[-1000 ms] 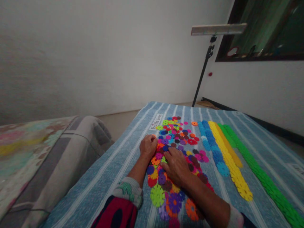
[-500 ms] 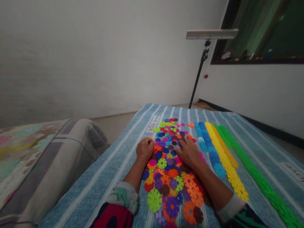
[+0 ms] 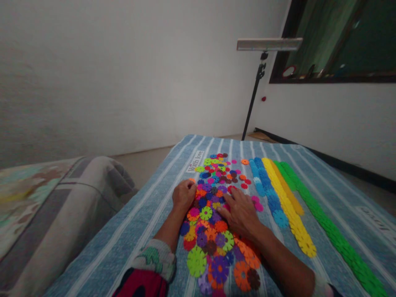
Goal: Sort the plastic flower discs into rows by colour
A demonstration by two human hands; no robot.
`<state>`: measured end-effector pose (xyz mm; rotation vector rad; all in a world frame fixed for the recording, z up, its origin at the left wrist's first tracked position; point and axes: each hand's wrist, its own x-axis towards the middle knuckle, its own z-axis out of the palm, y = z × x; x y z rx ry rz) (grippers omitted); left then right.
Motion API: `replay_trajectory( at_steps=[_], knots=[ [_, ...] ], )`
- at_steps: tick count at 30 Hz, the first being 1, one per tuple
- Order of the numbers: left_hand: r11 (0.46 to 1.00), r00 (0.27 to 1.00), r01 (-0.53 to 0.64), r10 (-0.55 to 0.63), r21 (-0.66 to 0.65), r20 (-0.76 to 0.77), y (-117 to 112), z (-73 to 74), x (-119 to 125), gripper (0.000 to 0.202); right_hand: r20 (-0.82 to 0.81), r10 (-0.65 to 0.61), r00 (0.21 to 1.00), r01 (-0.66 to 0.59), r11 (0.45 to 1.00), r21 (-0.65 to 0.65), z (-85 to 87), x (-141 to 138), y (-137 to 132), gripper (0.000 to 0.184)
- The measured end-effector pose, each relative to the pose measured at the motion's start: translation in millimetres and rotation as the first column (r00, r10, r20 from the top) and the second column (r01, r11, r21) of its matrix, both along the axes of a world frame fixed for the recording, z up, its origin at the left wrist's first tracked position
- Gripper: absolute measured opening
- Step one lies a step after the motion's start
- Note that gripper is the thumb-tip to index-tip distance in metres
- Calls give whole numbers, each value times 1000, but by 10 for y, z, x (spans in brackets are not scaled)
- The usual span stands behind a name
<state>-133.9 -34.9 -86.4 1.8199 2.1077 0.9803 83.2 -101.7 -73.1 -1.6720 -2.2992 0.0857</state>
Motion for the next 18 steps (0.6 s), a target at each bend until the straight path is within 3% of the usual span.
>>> replay_trajectory(
  at_steps=[4, 8, 12, 18],
  knots=[
    [999, 1000, -23, 23, -28, -2, 8, 10, 12, 21, 2, -68, 998, 68, 997, -22, -70, 127, -165, 45],
    [999, 1000, -18, 17, -27, -13, -4, 37, 16, 22, -54, 37, 998, -38, 999, -11, -150, -2, -354, 44],
    [1000, 1000, -9, 9, -24, -17, -15, 56, 13, 20, -98, 160, 982, -162, 987, -19, -105, -90, -424, 47],
    [998, 1000, -20, 20, -53, -7, -7, 60, 17, 21, -32, -53, 998, 52, 998, -25, -92, 148, -395, 45]
  ],
)
